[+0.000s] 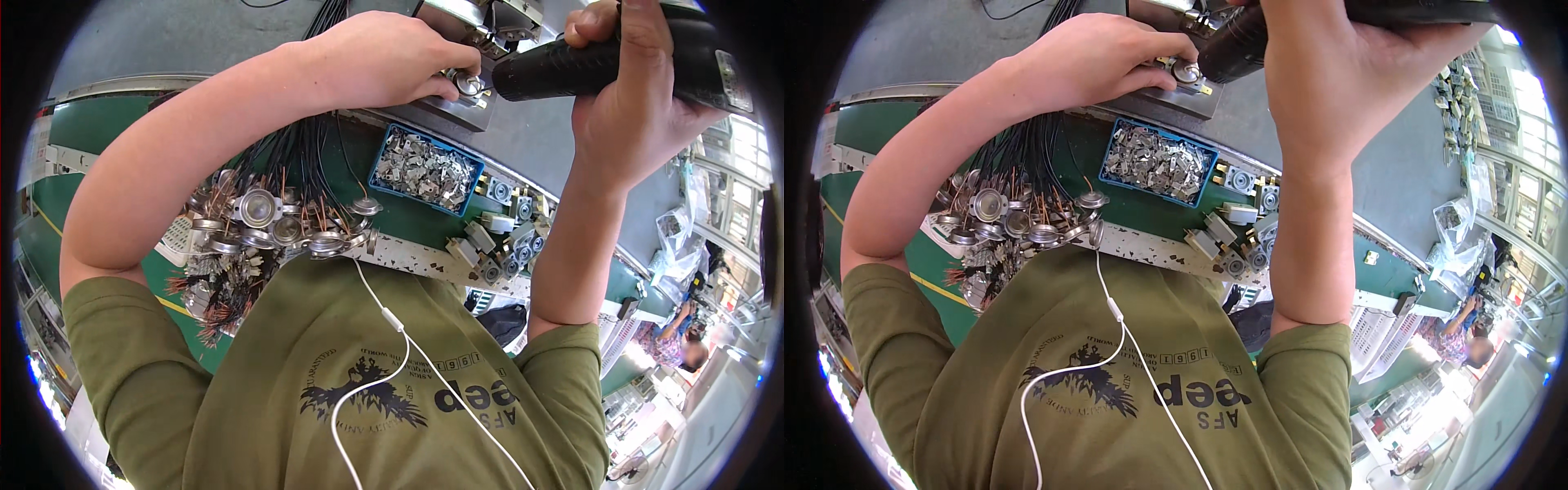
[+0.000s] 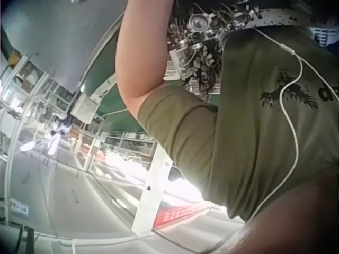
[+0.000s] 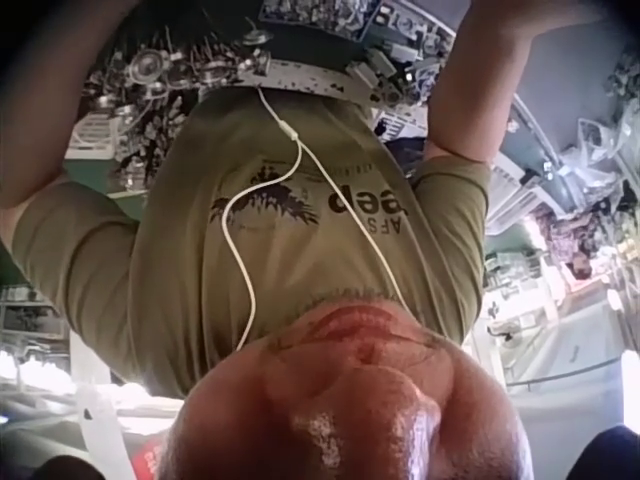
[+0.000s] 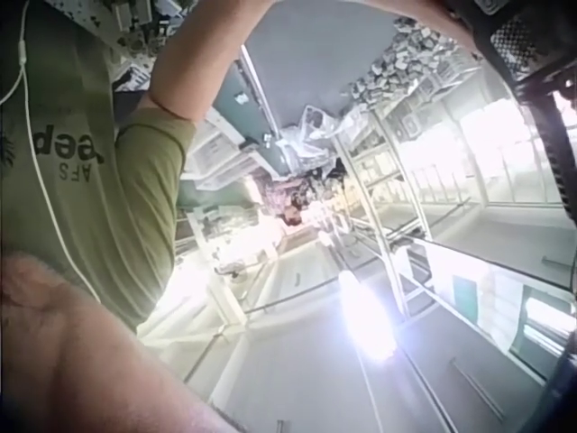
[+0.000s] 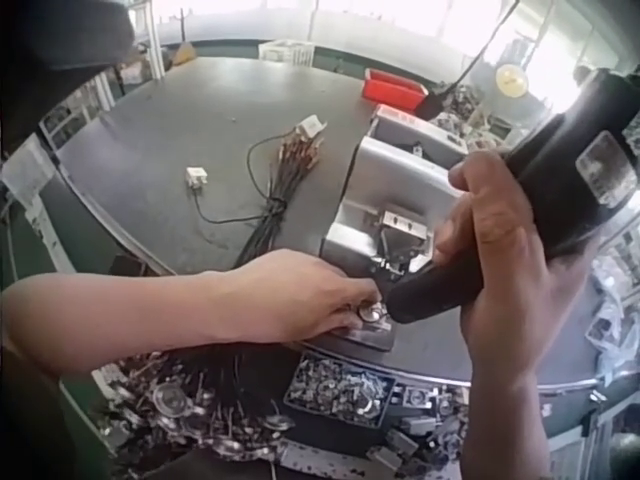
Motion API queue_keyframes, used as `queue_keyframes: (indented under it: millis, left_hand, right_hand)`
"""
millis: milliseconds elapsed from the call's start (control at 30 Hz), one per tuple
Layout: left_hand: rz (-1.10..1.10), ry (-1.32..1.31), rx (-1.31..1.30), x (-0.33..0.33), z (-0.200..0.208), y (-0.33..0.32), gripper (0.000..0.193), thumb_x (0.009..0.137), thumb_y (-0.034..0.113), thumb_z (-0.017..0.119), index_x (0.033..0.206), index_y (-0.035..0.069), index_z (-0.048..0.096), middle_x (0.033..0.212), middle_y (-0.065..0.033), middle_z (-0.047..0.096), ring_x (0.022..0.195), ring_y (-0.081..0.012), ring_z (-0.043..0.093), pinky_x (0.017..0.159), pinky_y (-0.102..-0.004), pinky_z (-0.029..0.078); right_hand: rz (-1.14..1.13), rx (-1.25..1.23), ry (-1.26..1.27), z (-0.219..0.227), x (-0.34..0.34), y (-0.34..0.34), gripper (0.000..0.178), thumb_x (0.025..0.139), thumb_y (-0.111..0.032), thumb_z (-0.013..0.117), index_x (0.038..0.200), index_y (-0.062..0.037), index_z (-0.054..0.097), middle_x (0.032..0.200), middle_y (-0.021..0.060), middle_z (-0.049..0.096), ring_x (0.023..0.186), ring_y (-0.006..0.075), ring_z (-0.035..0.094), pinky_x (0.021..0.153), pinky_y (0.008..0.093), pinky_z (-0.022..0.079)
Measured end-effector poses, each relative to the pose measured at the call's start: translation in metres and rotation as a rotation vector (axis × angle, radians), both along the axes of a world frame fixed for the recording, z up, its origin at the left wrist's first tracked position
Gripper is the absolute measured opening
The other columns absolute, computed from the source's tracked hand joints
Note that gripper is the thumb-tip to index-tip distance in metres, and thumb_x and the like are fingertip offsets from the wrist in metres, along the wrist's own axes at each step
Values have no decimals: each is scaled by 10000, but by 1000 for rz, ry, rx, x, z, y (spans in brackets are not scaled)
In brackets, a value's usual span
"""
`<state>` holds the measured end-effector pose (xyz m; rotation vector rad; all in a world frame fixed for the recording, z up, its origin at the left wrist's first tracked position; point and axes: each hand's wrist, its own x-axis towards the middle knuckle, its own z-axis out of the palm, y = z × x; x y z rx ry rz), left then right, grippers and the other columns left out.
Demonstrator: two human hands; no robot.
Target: Assembling electrical wiring harnesses by connecting wires to components and securing them using a powered screwdriver at a factory station.
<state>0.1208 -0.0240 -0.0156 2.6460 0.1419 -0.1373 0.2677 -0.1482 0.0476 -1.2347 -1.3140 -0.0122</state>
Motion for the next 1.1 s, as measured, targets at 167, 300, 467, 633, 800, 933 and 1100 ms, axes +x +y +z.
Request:
queue_keyframes:
  millis: [167, 300, 467, 633, 800, 933, 1100]
  left_hand:
    - [94, -299, 83, -4, -29, -3, 305, 988, 370, 636, 1260, 233, 654, 968, -115, 735, 908, -335, 716, 778, -479, 562]
    - [100, -292, 82, -8, -36, -6, 317, 985, 379, 638, 1265, 231, 652, 945, -113, 735, 888, -333, 716, 770, -477, 560]
    - [1, -146, 144, 0, 7, -2, 349, 965, 288, 676, 1271, 130, 620, 1029, -119, 702, 980, -325, 691, 819, -437, 541]
    - [-265, -494, 376, -5, -5, -37, 135, 815, 160, 710, 940, 128, 672, 865, -26, 698, 914, -207, 721, 753, -358, 550]
    - [-457, -175, 306, -8, -15, -52, 19, 840, 149, 695, 825, 151, 707, 858, -24, 704, 894, -204, 718, 773, -351, 547]
    - [-450, -326, 239, -12, -9, -50, 40, 865, 146, 670, 868, 108, 678, 812, -52, 700, 862, -249, 735, 747, -384, 562]
    - [-321, -96, 54, -13, -9, -55, 116, 861, 140, 649, 888, 50, 582, 801, -102, 621, 814, -318, 687, 747, -452, 564]
  right_hand:
    - [4, -52, 9, 0, -3, -1, 237, 986, -157, 700, 1051, 70, 678, 860, 133, 684, 592, 146, 624, 530, 275, 508]
    - [-12, -94, 31, -1, -5, -3, 232, 989, -148, 696, 1048, 75, 675, 900, 150, 692, 599, 146, 624, 528, 274, 506]
    - [55, -35, 191, 9, 19, -27, 208, 981, -120, 679, 1047, 76, 665, 897, 164, 680, 625, 170, 621, 555, 312, 512]
    - [225, 86, 423, 9, 92, -51, 172, 968, -76, 653, 1048, 77, 651, 875, 180, 657, 665, 212, 617, 602, 376, 524]
    - [469, 239, 611, 22, 68, -34, 144, 955, -33, 627, 1048, 77, 636, 853, 197, 634, 705, 253, 613, 649, 440, 535]
    - [275, 317, 495, 35, 88, -43, 149, 966, -55, 645, 1052, 66, 634, 872, 183, 654, 669, 220, 616, 609, 390, 530]
    - [-62, 410, 337, 32, -3, 18, 166, 985, -92, 676, 1059, 49, 630, 903, 160, 689, 610, 164, 623, 541, 305, 522]
